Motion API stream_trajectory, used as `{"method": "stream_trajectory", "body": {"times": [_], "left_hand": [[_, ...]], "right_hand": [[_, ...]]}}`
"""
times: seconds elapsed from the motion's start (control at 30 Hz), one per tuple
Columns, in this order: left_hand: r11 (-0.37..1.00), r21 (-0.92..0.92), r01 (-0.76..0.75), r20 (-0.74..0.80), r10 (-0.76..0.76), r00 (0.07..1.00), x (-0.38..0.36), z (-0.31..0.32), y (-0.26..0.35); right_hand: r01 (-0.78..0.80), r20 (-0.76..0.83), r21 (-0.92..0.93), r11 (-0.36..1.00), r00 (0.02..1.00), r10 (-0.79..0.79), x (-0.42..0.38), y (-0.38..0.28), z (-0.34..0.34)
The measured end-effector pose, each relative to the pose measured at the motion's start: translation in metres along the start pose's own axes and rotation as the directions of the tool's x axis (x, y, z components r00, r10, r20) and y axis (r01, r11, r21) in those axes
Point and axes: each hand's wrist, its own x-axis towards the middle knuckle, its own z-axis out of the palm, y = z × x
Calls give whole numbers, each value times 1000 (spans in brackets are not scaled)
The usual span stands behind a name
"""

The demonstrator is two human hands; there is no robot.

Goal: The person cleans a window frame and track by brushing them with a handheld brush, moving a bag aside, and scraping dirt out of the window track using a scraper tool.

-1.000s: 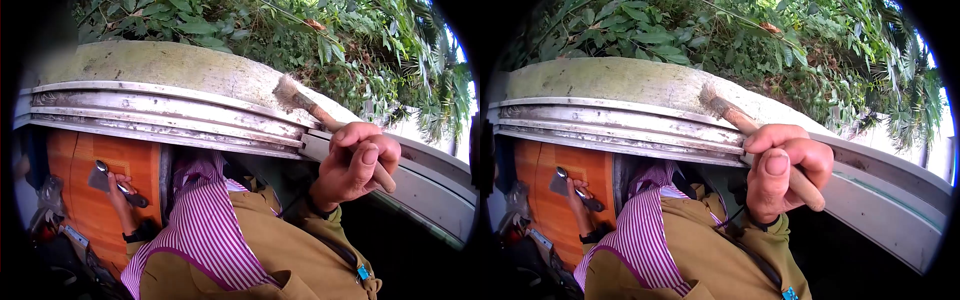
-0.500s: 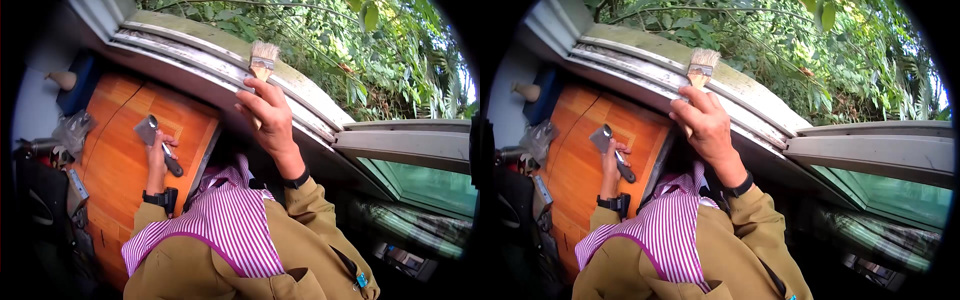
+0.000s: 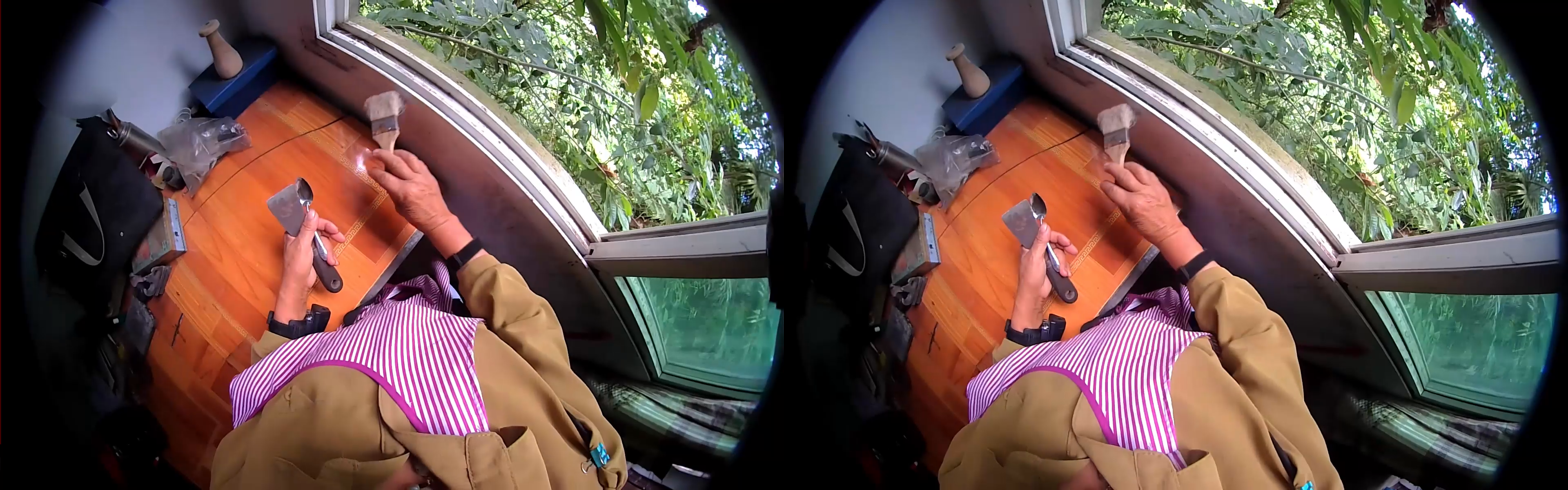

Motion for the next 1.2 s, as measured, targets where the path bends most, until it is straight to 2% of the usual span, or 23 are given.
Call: {"method": "stream_trajectory", "body": {"times": [0.1, 0.2, 0.27, 0.33, 0.37, 0.4, 0.47, 0.5, 0.53, 0.6, 0.67, 0.73, 0.77, 0.8, 0.87, 0.9, 0.93, 1.0, 1.03, 1.13, 1.2], "left_hand": [[1000, -26, 6, -6, -6, 1000, -7, -2, 0], [1000, -3, 2, 63, -2, 998, -9, 0, 0], [1000, 4, 28, 150, -28, 988, -8, 8, 4], [997, 23, 74, 215, -77, 974, -5, 17, 8], [998, 13, 55, 249, -57, 967, -6, 25, 12], [999, 0, 33, 291, -31, 956, -3, 33, 15], [996, -90, 2, 380, 33, 924, 3, 46, 13], [993, -116, 23, 358, 20, 934, 1, 58, 16], [989, -143, 43, 335, 8, 942, -2, 70, 20], [984, -175, 22, 352, 42, 935, -2, 87, 17], [978, -208, 3, 362, 74, 929, 1, 91, 13], [979, -197, 54, 538, 62, 840, 6, 88, 9], [985, -144, 93, 548, 1, 836, 7, 87, 9], [986, -136, 100, 555, -8, 832, 7, 89, 12], [997, -36, 65, 539, -35, 841, 9, 95, 18], [999, 9, 35, 515, -35, 857, 7, 103, 22], [999, 12, 38, 521, -39, 853, 7, 108, 19], [995, 94, 45, 449, -83, 889, 7, 117, 15], [983, 185, -10, 501, -86, 861, 5, 121, 19], [959, 271, -79, 530, -79, 845, 7, 133, 21], [962, 271, -37, 511, -111, 852, 8, 142, 16]], "right_hand": [[-20, 187, 115, 993, 982, -2, -24, -9, 43], [-71, 199, 164, 984, 979, 38, -31, -26, 54], [-160, 227, 86, 983, 964, 137, -34, -37, 42], [-340, 311, 107, 934, 904, 294, -34, -45, 21], [-332, 151, 188, 924, 940, 307, -34, -47, 9], [-332, 147, 186, 925, 940, 308, -36, -47, -3], [-599, 286, 445, 666, 799, 529, -43, -53, -27], [-664, 316, 508, 549, 737, 598, -46, -59, -35], [-667, 311, 504, 549, 733, 605, -48, -65, -45], [-765, 453, 535, 357, 617, 644, -49, -76, -65], [-767, 447, 567, 299, 592, 670, -50, -81, -68], [-698, 276, 602, 387, 637, 720, -53, -77, -70], [-660, 244, 622, 422, 676, 695, -53, -70, -72], [-662, 240, 623, 417, 668, 704, -53, -65, -72], [-572, 204, 688, 446, 743, 638, -56, -55, -75], [-591, 262, 688, 421, 744, 615, -54, -51, -83], [-592, 257, 687, 421, 740, 621, -55, -49, -83], [-517, 249, 836, 187, 660, 709, -53, -42, -81], [-537, 281, 832, 139, 623, 730, -54, -38, -83], [-507, 241, 840, 193, 667, 705, -54, -29, -85], [-480, 212, 862, 163, 634, 744, -61, -26, -75]]}}
